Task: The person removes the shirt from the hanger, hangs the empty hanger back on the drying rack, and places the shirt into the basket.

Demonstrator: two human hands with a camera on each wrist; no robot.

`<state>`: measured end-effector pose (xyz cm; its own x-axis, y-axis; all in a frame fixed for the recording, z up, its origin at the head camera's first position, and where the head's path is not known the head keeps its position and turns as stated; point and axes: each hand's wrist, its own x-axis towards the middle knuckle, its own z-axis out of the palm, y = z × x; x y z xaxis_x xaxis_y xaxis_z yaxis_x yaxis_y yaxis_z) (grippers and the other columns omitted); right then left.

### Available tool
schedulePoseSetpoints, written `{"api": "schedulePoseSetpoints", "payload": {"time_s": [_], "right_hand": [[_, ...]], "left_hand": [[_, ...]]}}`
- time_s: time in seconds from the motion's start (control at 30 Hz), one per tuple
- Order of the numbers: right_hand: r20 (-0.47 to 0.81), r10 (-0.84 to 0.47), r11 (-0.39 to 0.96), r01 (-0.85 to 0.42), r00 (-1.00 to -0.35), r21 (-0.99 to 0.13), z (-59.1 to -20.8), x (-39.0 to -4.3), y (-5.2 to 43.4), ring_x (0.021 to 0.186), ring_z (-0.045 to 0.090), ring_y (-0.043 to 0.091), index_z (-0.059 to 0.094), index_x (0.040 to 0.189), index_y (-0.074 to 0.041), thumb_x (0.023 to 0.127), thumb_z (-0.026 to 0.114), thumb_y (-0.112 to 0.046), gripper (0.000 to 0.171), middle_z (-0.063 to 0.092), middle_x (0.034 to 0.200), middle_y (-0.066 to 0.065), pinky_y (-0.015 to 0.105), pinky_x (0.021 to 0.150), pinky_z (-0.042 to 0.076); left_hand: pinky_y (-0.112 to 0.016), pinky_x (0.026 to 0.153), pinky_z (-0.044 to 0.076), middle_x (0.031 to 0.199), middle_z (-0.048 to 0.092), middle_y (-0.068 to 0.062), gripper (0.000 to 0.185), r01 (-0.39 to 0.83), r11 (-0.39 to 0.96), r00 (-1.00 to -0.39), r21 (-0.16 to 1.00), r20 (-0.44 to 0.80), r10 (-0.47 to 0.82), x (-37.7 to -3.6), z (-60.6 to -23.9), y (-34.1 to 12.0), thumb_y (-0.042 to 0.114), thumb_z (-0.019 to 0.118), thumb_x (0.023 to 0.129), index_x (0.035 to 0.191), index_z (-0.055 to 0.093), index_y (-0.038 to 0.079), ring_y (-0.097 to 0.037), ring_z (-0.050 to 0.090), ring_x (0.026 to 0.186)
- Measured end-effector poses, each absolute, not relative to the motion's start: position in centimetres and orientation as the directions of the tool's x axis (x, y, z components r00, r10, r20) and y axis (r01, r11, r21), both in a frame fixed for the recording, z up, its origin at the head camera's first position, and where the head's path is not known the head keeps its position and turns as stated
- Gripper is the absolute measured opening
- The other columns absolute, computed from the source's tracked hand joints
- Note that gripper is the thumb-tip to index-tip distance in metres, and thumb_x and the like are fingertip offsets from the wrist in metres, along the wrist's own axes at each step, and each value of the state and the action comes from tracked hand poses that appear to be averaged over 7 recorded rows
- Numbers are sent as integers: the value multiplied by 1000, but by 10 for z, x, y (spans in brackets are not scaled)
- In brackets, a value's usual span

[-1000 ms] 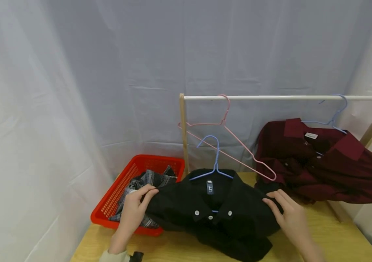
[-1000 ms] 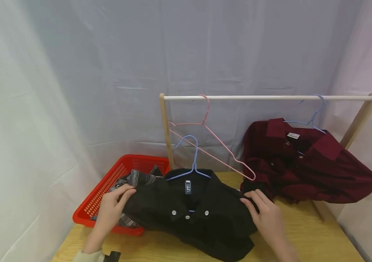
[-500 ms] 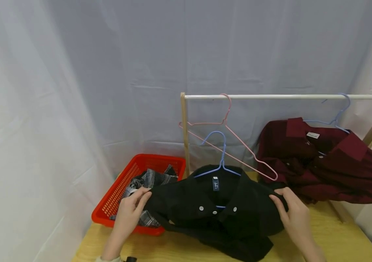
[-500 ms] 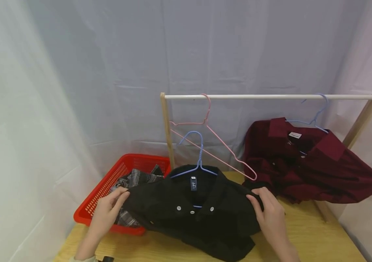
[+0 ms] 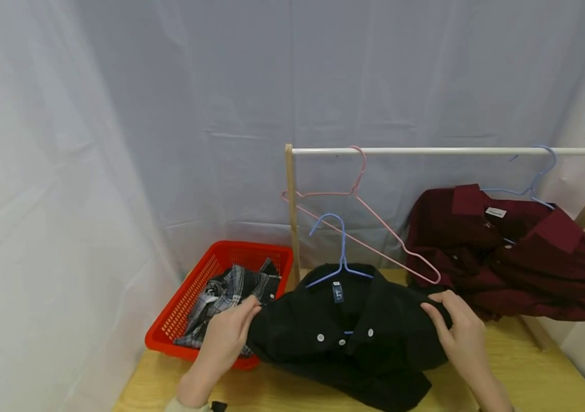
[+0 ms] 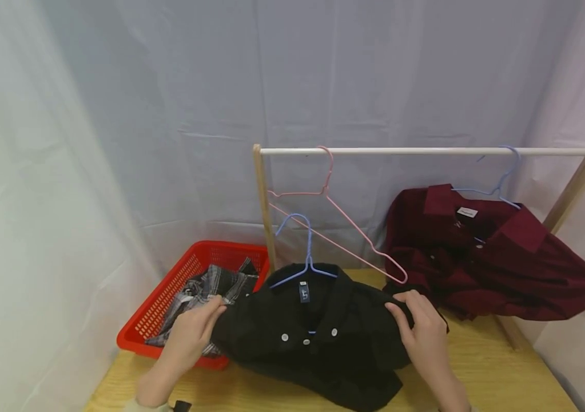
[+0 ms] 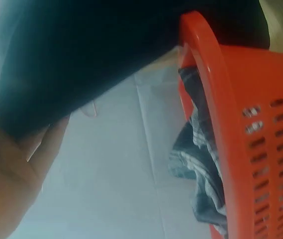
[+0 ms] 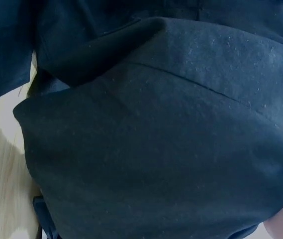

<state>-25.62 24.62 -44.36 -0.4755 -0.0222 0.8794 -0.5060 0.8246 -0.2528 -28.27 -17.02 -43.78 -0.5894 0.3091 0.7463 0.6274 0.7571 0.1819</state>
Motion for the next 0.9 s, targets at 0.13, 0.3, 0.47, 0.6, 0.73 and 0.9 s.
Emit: {"api": "schedulePoseSetpoints", "payload": {"time_s": [0.13,0.3,0.47,0.6,0.73,0.9], "right_hand": [[884,-33,835,-499,-466,-232,-442,-258,246,80,61,19,66,92,-6,83,79,0,17,66,87,3,22,74,45],[888,-36,847,-486,-459,-216,-441,-260,246,78,61,21,66,93,-5,88,76,-6,11,66,86,5,26,70,45],[893,-20,847,-482,-450,-224,-443,-260,245,79,61,24,66,93,-3,94,72,-13,11,65,85,7,29,71,45],[897,8,845,-477,-441,-242,-443,-259,244,81,61,28,65,92,-1,99,65,-23,23,65,85,9,29,73,44],[906,38,848,-467,-421,-252,-444,-258,241,81,61,29,65,92,0,102,58,-34,36,65,85,11,29,74,44],[915,16,837,-495,-404,-233,-446,-257,232,77,59,27,66,91,0,103,49,-47,51,64,83,10,30,72,44]], "left_hand": [[-26,55,50,74,66,7,8,671,729,-534,132,769,352,-284,-440,-163,12,68,95,92,62,16,-8,64,62],[-27,53,50,73,66,6,10,715,695,-460,79,802,382,-287,-438,-157,19,64,99,91,62,14,-8,65,62],[-24,47,44,70,61,6,32,718,696,-426,34,811,400,-289,-430,-152,35,43,109,92,60,14,-8,59,56],[-24,43,37,65,55,5,42,695,719,-395,-12,830,394,-290,-424,-147,39,33,110,90,58,13,-11,54,51],[-28,47,41,64,52,1,44,643,763,-357,-63,857,372,-290,-417,-137,38,31,111,89,56,9,-17,53,54],[-33,57,47,72,56,-4,40,637,761,-311,-121,863,399,-291,-412,-117,30,33,112,91,56,5,-21,57,63]]}}
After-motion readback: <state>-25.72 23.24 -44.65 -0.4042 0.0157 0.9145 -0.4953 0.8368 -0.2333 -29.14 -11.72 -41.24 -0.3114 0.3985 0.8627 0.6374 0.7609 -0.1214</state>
